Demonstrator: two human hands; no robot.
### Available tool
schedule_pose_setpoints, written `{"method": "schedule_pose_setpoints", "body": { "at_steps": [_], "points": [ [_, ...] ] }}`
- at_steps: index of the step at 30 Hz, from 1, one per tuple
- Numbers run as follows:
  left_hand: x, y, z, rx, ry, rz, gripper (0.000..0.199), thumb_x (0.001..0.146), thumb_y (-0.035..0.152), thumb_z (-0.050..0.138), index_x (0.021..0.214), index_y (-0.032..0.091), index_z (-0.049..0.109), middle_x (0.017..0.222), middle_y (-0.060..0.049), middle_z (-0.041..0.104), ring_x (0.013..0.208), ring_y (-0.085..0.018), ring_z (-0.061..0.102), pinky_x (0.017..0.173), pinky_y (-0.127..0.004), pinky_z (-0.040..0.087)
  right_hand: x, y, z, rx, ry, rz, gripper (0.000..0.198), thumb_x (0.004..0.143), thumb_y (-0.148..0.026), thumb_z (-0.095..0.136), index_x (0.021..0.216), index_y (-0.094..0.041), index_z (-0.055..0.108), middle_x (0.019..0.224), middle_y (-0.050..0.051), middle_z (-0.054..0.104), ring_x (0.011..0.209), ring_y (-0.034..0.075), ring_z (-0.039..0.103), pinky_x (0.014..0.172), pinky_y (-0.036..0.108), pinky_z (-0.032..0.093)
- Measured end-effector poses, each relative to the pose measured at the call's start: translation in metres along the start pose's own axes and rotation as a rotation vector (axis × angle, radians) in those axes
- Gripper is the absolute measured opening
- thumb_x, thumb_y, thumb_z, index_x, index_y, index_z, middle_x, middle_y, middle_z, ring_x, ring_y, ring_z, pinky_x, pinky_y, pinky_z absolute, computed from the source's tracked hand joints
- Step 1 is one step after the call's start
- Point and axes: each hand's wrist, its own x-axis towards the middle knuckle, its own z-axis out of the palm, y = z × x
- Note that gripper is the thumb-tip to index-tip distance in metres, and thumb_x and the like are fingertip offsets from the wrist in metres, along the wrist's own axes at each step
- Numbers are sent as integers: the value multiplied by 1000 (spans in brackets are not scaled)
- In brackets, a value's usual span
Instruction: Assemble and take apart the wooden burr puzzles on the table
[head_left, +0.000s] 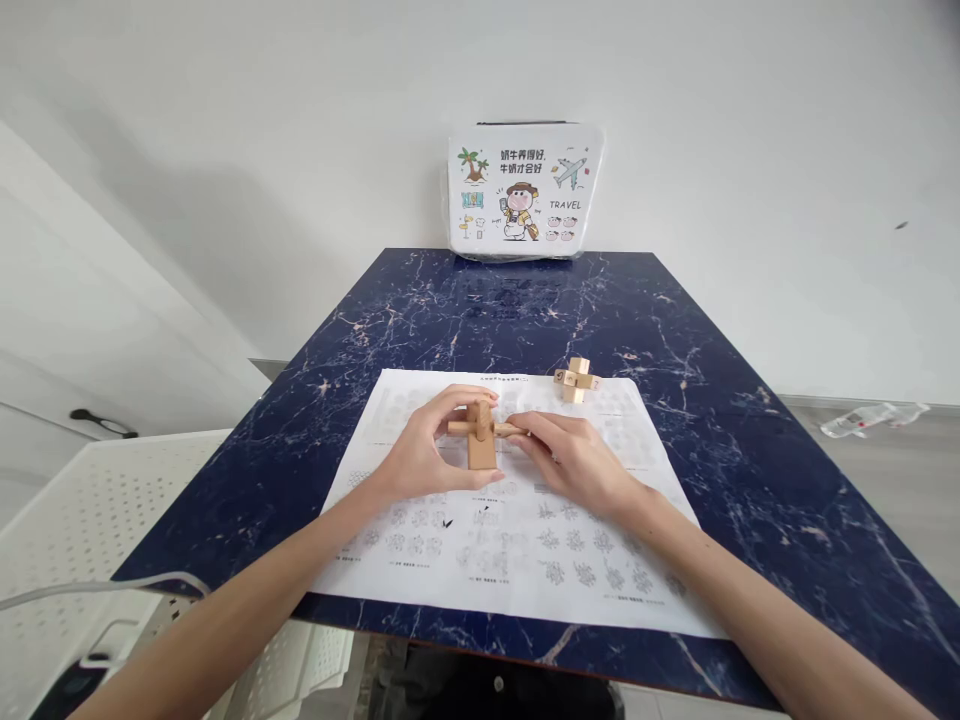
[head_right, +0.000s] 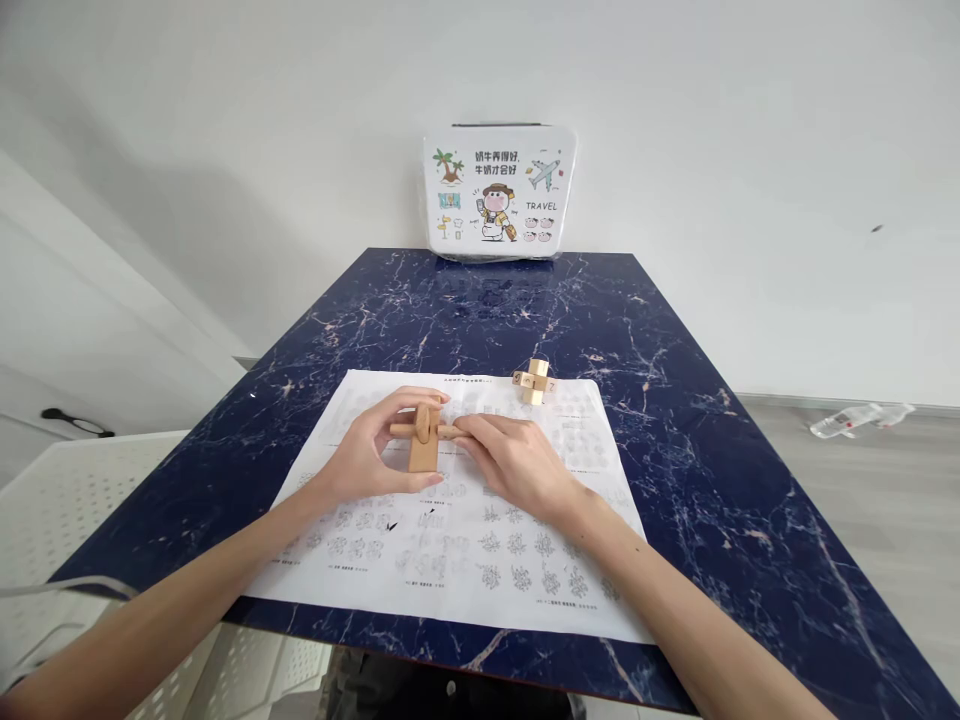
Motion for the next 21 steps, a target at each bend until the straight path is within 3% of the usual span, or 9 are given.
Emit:
{"method": "schedule_pose_setpoints", "body": {
  "at_steps": [4,8,10,12,15,21],
  "points": [
    [1,0,-4,91,-20,41,76,73,34,90,140,32,55,143,-10,57,133,-32,56,111,-52,51,0,0,-2,-58,23,-36,27,112,-29,41,117,-20,66,99,8,75,81,19,69,70,32,52],
    [1,-4,-13,139,-49,-13,97,76,42,89,157,36,36,157,-12,46,144,-36,46,121,-59,38,-2,5,-4,-202,102,-131,29,109,-16,43,125,-22,66,109,10,76,90,21,70,74,34,55],
    [1,-7,-17,140,-46,-38,91,78,51,85,156,35,39,157,-13,44,140,-36,48,116,-58,42,-4,7,-4,-253,146,-168,34,106,-10,44,128,-23,66,113,10,75,92,21,71,75,34,56],
    [2,-9,-18,110,-64,-57,76,81,62,79,146,32,53,154,-14,45,133,-36,53,108,-54,50,-5,9,-5,-283,178,-179,38,104,-6,45,130,-25,66,114,9,76,93,21,72,76,34,57],
    [3,-5,-16,-55,-124,-102,71,84,71,72,141,30,60,152,-14,51,127,-35,60,102,-49,56,-6,9,-5,-296,185,-175,41,103,-6,46,133,-27,65,117,8,76,95,22,72,78,36,58],
    [3,2,-7,-342,-116,-180,59,89,53,77,140,28,63,146,-13,63,120,-34,70,98,-49,61,-5,8,-4,-277,198,-209,40,103,-5,48,134,-25,65,119,8,76,98,21,73,79,35,59]
  ]
}}
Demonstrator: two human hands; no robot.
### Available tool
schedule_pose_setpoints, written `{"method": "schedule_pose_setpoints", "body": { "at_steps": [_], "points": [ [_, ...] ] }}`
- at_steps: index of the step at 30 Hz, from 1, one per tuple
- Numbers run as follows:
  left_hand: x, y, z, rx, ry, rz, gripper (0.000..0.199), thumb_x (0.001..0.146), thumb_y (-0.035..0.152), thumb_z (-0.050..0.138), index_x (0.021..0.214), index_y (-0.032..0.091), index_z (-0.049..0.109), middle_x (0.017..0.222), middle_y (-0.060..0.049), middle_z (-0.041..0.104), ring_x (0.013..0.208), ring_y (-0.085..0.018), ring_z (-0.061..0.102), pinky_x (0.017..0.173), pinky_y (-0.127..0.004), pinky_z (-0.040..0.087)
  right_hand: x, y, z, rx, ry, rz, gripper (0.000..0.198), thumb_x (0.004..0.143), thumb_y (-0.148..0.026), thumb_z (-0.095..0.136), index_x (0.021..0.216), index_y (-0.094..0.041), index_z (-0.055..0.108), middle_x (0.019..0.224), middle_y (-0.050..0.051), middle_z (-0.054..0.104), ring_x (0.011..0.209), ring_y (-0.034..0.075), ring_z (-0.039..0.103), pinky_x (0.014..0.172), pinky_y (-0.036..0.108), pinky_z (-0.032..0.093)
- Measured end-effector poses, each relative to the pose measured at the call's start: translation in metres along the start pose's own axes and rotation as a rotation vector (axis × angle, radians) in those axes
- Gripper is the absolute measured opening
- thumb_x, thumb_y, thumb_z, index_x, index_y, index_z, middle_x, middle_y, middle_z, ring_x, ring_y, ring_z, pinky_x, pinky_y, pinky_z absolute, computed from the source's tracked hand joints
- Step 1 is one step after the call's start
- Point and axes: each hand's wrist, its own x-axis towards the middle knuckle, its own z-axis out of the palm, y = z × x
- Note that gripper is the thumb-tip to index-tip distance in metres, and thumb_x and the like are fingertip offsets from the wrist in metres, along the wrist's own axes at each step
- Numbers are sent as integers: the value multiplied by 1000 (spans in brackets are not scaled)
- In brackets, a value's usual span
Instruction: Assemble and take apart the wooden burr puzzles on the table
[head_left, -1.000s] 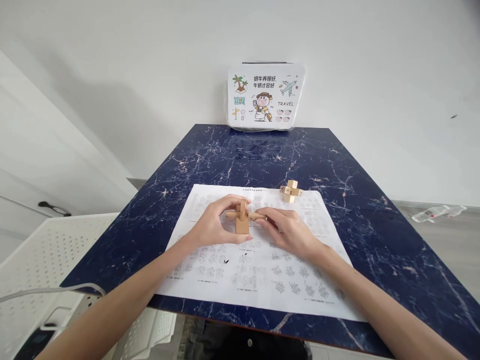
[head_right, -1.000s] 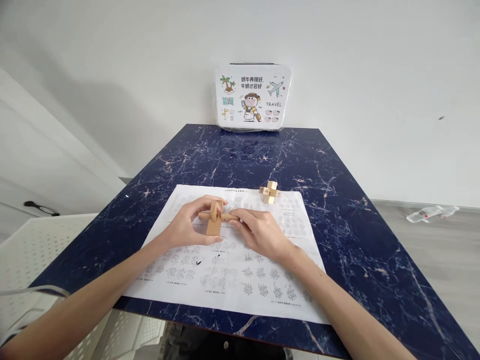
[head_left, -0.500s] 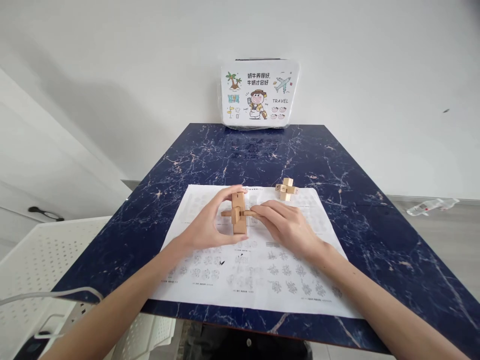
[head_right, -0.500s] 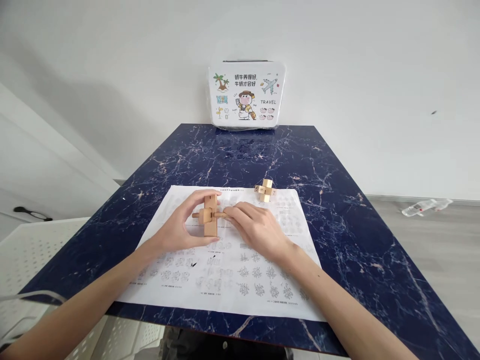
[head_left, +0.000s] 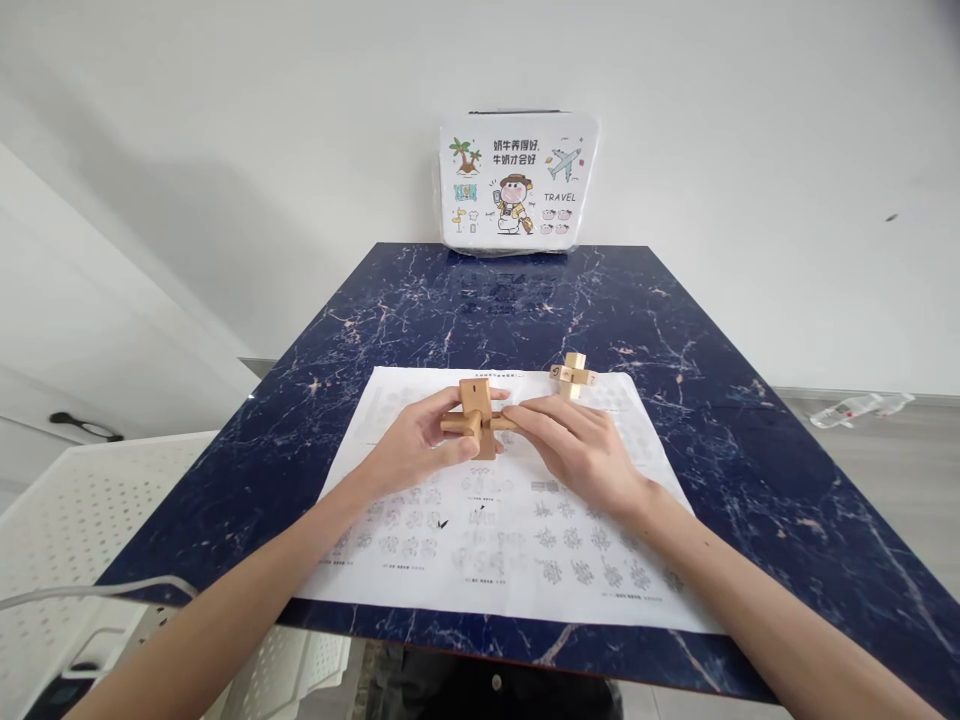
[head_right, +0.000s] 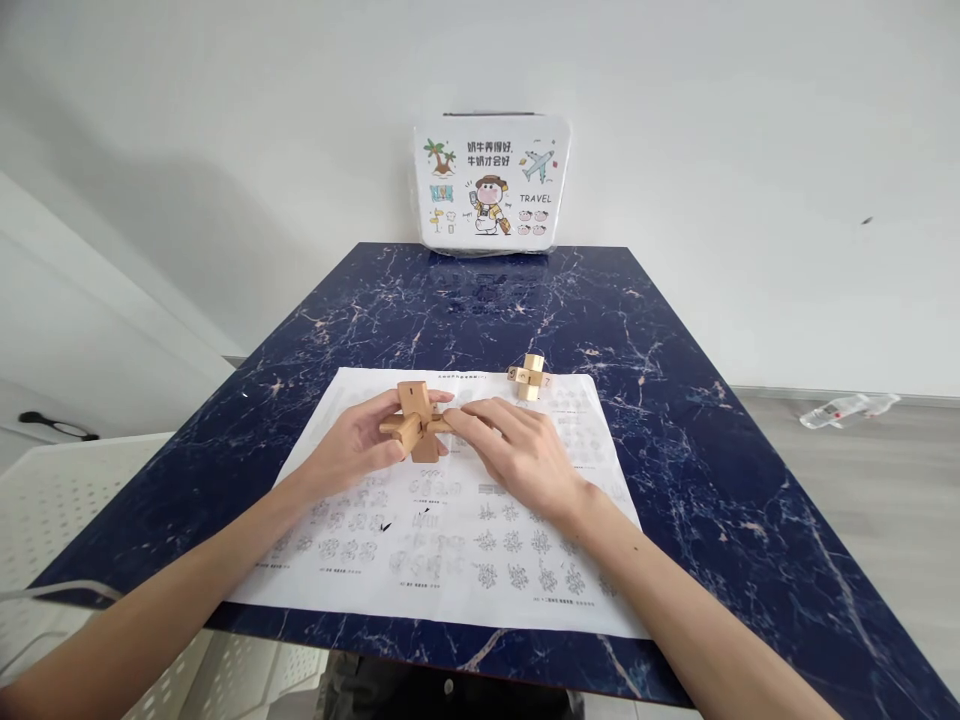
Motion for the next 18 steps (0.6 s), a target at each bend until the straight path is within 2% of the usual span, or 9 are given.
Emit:
{"method": "schedule_pose_setpoints", "body": {
  "at_steps": [5,8,10,13,15,18],
  "points": [
    [-1,1,2,-61,61,-26,46,86,46,80,125,23,71,127,-11,73,100,-28,77,86,-43,66,0,1,0,31,-36,20,39,104,-6,48,133,-25,66,116,7,77,96,21,73,78,35,59],
    [-3,3,3,40,147,-32,23,95,41,72,107,22,76,115,-8,77,81,-20,77,87,-43,64,0,4,0,32,-29,60,34,106,-10,48,130,-24,68,115,8,78,96,22,74,78,35,59],
    [-4,4,4,87,172,-15,19,99,37,67,101,21,77,109,-6,78,70,-16,75,88,-43,62,0,5,1,45,-6,76,31,107,-13,48,127,-24,69,115,8,78,97,21,74,79,35,59],
    [-4,4,4,87,149,-32,27,103,41,61,119,24,74,84,-3,77,62,-16,71,64,-33,57,3,5,4,56,-10,88,29,109,-16,48,126,-24,70,112,8,78,95,20,74,78,34,59],
    [-3,3,3,57,131,-87,39,107,47,50,134,25,67,62,1,66,50,-14,61,48,-27,45,4,5,5,29,-16,101,27,109,-19,49,124,-23,71,108,8,79,90,20,74,73,34,57],
    [-1,1,0,25,202,-134,43,108,54,43,130,25,67,55,3,51,42,-11,42,42,-27,33,5,6,5,-5,-9,132,25,110,-23,49,120,-20,72,103,8,79,84,21,73,69,34,55]
  ]
}}
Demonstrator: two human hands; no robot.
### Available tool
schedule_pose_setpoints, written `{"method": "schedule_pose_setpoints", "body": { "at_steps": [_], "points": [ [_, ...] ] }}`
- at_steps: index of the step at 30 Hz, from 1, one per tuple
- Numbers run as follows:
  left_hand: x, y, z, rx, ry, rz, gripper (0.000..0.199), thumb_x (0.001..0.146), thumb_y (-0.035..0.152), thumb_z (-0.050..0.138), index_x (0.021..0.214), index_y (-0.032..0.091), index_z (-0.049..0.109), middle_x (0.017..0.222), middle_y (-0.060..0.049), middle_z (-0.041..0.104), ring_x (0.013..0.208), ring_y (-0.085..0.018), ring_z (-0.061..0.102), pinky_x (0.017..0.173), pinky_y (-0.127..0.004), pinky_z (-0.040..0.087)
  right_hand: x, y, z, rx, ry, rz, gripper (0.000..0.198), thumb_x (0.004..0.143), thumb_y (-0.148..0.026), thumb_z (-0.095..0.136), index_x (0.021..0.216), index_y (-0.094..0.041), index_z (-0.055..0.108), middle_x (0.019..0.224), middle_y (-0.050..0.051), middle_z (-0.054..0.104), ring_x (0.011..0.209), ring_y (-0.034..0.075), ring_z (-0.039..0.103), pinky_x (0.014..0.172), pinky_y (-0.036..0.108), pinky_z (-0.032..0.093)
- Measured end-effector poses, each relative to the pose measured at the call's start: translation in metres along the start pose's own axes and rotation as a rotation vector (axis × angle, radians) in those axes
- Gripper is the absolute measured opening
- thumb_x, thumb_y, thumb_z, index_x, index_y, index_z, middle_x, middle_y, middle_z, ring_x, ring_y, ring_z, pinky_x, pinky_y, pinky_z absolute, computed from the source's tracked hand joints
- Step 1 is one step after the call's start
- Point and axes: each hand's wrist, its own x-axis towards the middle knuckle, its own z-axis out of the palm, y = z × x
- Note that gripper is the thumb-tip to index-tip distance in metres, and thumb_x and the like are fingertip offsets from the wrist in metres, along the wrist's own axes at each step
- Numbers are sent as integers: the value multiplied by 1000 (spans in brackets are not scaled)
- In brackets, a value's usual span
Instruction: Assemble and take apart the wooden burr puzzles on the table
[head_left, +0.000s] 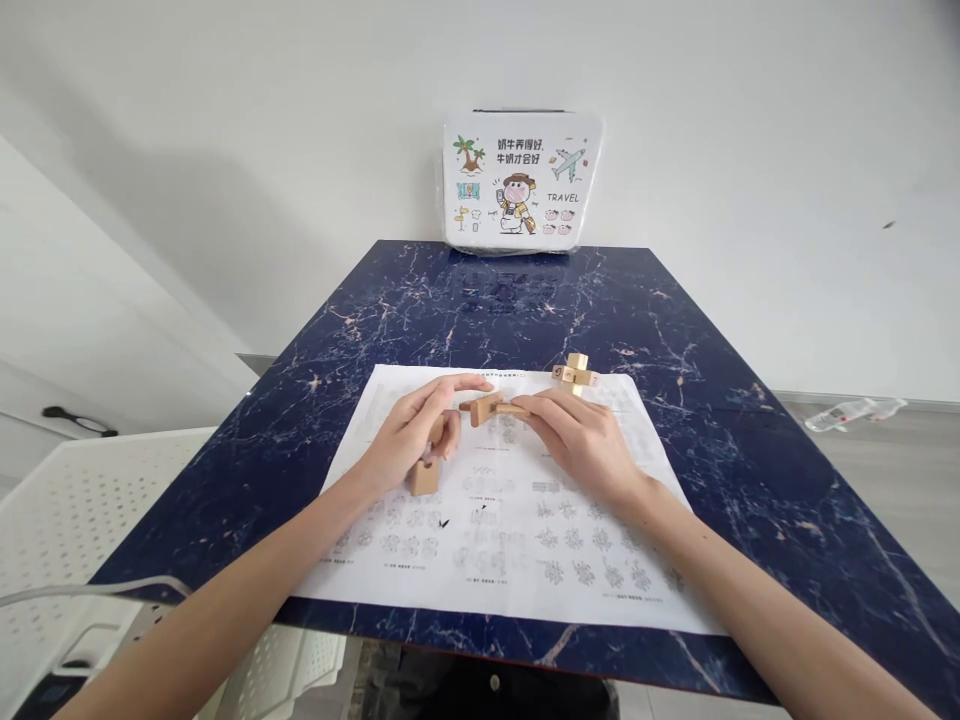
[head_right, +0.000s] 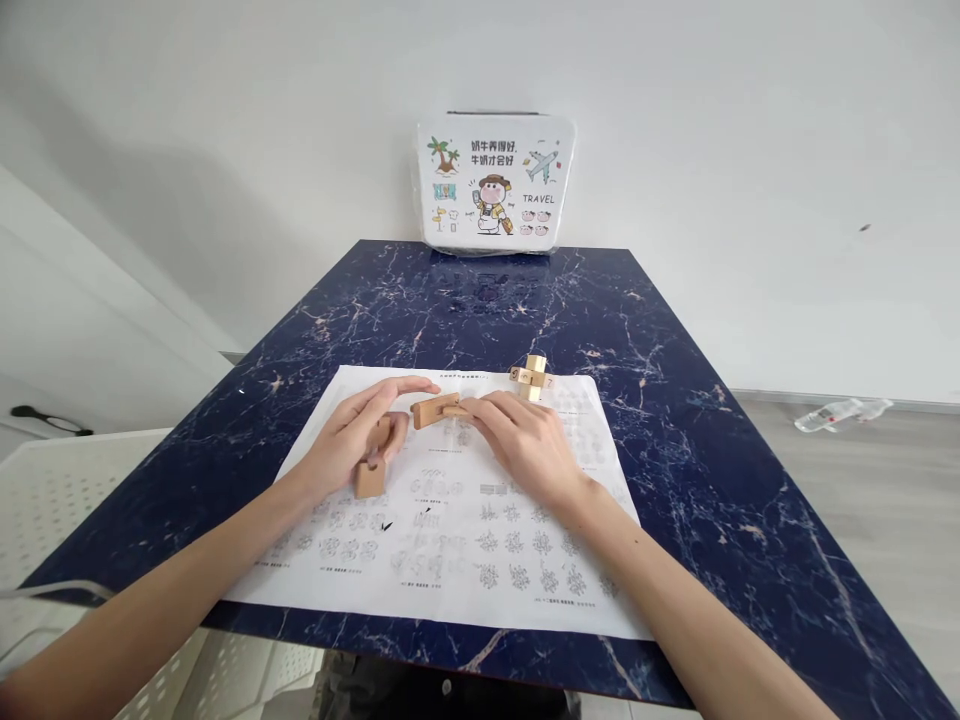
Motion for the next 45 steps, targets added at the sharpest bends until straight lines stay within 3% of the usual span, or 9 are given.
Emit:
{"method": "schedule_pose_setpoints", "body": {
  "at_steps": [6,11,15,18,20,23,26,29,45],
  "points": [
    [10,-7,-15,-28,281,-51,29,100,52,59,110,25,67,65,3,43,52,-12,39,44,-25,25,-1,-1,-1,3,-2,4,25,111,-24,49,119,-22,72,103,8,79,84,20,73,68,33,54],
    [18,-18,-33,316,596,-132,24,95,37,61,115,24,61,75,2,53,52,-12,47,48,-26,37,-2,-8,-1,44,40,-38,23,108,-20,53,119,-23,74,108,7,79,88,21,75,73,34,57],
    [22,-31,-41,631,654,-10,20,89,25,62,109,20,61,105,-7,63,81,-20,63,76,-37,55,-4,-12,-2,80,50,-65,26,107,-16,55,123,-24,73,113,7,79,94,20,75,76,33,59],
    [22,-31,-38,831,658,102,15,92,24,58,105,19,63,122,-12,62,118,-30,59,105,-51,47,-3,-13,-2,83,95,-98,24,105,-15,58,122,-23,73,111,7,79,93,20,75,76,33,60],
    [19,-23,-33,804,580,233,17,100,31,52,107,21,65,128,-12,62,130,-31,54,111,-52,43,-3,-12,-2,79,109,-116,23,105,-14,58,122,-21,73,110,7,79,91,20,75,74,32,59],
    [13,-10,-27,513,243,262,32,107,46,44,118,25,65,132,-9,65,126,-26,60,111,-47,47,-2,-12,-2,82,113,-114,24,105,-14,58,123,-21,73,109,7,80,91,19,75,74,32,59],
    [10,-7,-25,280,-85,254,58,95,64,63,140,29,57,149,-11,58,136,-31,57,114,-50,46,-1,-12,-3,86,115,-103,24,106,-14,58,123,-22,73,110,7,80,92,19,76,74,32,59],
    [9,-11,-26,115,-245,195,88,79,69,79,153,33,46,159,-12,50,147,-37,47,119,-55,42,0,-14,-4,92,115,-116,24,105,-14,58,124,-22,71,111,7,80,93,19,76,74,31,59],
    [11,-18,-23,38,-230,121,71,81,37,85,145,29,57,136,-11,69,129,-33,65,111,-53,51,1,-16,-4,139,66,-136,25,106,-16,58,127,-22,71,113,6,80,94,19,77,77,31,60]
  ]
}}
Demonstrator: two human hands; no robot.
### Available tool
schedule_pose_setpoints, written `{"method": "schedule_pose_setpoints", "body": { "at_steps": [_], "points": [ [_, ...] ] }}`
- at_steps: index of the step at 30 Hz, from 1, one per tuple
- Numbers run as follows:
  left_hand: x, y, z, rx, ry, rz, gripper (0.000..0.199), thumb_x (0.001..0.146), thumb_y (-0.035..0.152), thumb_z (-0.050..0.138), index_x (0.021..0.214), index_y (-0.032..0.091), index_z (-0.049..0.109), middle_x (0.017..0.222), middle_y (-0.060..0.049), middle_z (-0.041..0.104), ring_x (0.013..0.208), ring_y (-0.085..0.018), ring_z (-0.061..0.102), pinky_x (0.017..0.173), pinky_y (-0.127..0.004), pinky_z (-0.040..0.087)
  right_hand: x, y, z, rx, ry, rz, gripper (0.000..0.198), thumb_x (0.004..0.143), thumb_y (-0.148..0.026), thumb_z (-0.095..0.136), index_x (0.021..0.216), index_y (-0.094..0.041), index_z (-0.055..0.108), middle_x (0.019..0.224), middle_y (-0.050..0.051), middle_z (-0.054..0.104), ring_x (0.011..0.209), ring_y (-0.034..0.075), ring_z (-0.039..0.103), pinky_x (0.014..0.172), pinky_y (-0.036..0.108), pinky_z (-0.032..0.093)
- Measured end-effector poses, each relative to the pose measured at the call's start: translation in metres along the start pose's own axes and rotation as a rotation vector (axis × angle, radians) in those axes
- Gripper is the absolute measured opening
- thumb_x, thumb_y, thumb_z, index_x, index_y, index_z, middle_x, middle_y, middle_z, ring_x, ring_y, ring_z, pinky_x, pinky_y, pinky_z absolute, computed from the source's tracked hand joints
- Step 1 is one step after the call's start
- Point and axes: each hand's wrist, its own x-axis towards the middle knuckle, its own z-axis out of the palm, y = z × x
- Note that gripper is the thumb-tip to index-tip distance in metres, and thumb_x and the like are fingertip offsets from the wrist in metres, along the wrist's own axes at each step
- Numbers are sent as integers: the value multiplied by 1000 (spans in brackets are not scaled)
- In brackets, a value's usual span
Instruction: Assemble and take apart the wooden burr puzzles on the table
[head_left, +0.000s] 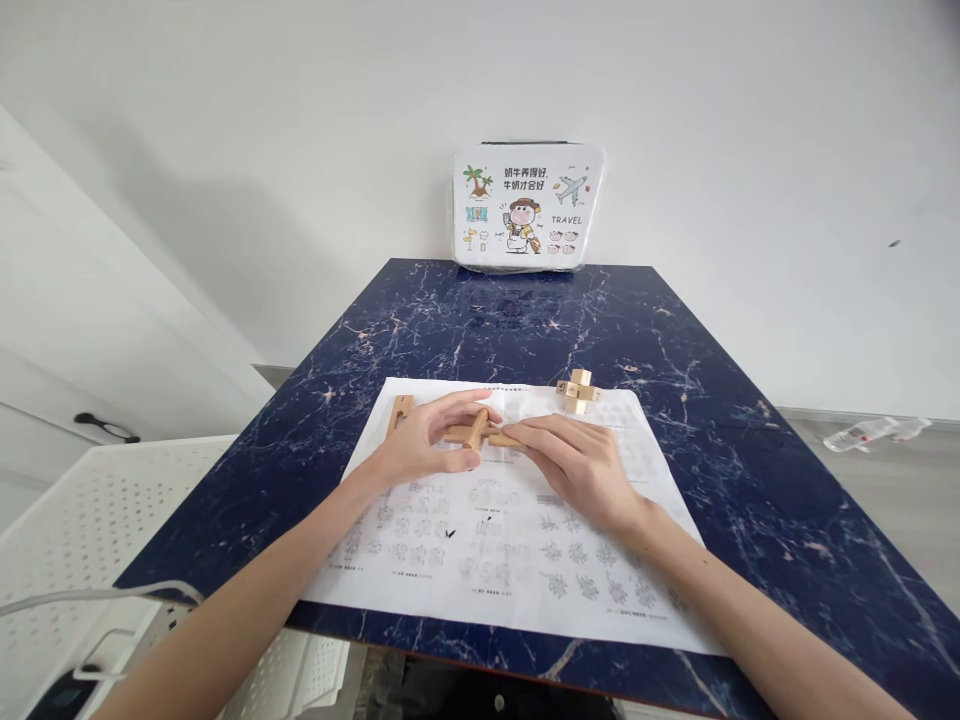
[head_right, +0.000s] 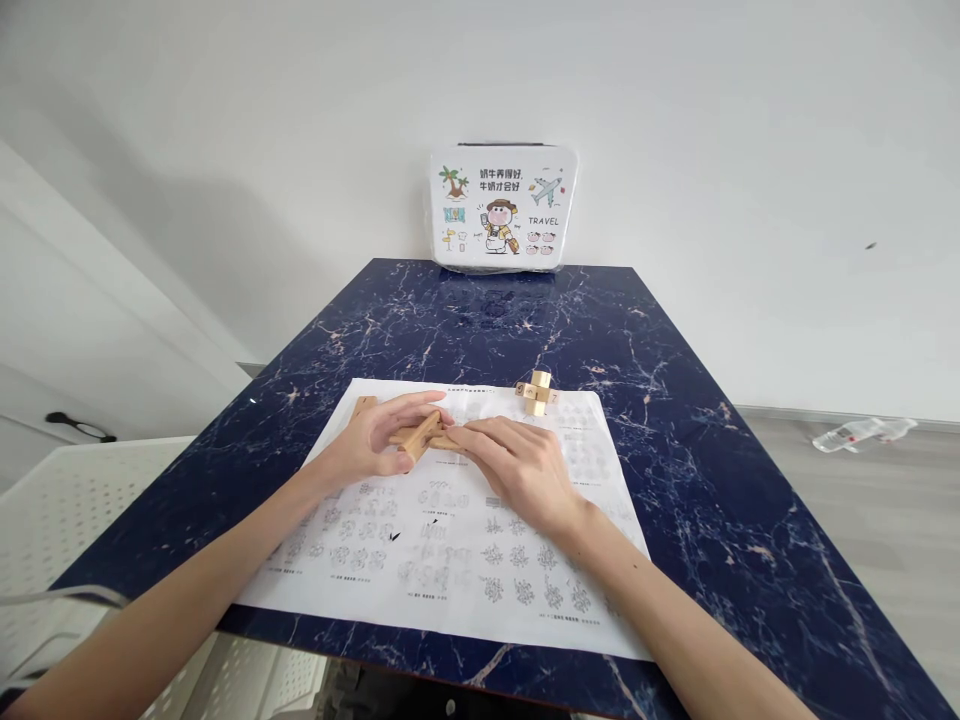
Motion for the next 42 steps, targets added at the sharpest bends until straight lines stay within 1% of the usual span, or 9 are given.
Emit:
{"method": "schedule_pose_setpoints", "body": {
  "at_steps": [5,9,14,16,21,24,29,35,42],
  "points": [
    [1,-2,-10,-23,56,9,66,82,45,82,142,27,61,132,-13,70,126,-34,66,104,-52,54,2,4,-6,-34,81,36,21,105,-16,60,120,-22,74,106,6,81,90,19,77,75,31,60],
    [0,6,-18,28,167,26,60,85,48,76,139,26,61,132,-12,69,124,-32,66,103,-50,54,1,10,-8,-60,124,73,20,105,-17,59,118,-22,74,105,7,81,90,20,77,75,31,60],
    [-2,13,-14,476,418,9,66,80,44,82,139,28,56,135,-10,67,127,-31,63,110,-52,48,1,12,-3,-89,97,143,20,108,-23,55,115,-21,73,100,7,80,85,19,75,70,31,57],
    [-2,10,-11,679,446,-9,72,78,45,84,141,29,53,139,-9,65,130,-32,59,112,-53,46,0,12,0,-109,63,174,20,108,-26,54,113,-20,73,94,6,79,77,18,73,66,30,53],
    [-3,-3,-13,920,318,-52,79,80,51,81,147,25,49,150,-13,54,140,-37,48,119,-57,38,-3,11,6,-126,-20,345,23,108,-34,51,108,-20,70,75,3,73,60,16,65,57,30,44],
    [-3,-6,-16,927,250,-82,79,81,55,78,148,25,49,149,-14,55,140,-38,48,118,-59,37,-4,11,10,-119,-46,423,22,106,-37,50,106,-21,65,66,0,69,52,16,60,54,30,40],
    [-5,-6,-17,902,195,-85,77,81,56,78,146,26,51,151,-13,56,140,-37,48,121,-58,32,-6,11,16,-115,-72,497,22,103,-37,48,118,-22,56,67,-1,69,50,17,60,52,29,36],
    [-5,-11,-21,931,152,-76,78,83,62,74,148,25,51,153,-13,55,142,-38,47,122,-56,32,-9,11,22,-184,-202,492,25,104,-38,44,119,-21,56,66,1,71,49,21,62,48,29,28],
    [-6,-12,-20,948,133,-51,74,86,62,71,148,26,50,153,-12,54,142,-37,46,121,-56,33,-10,13,25,-305,-217,444,24,103,-38,45,113,-20,59,69,3,71,51,21,63,48,31,23]
  ]
}}
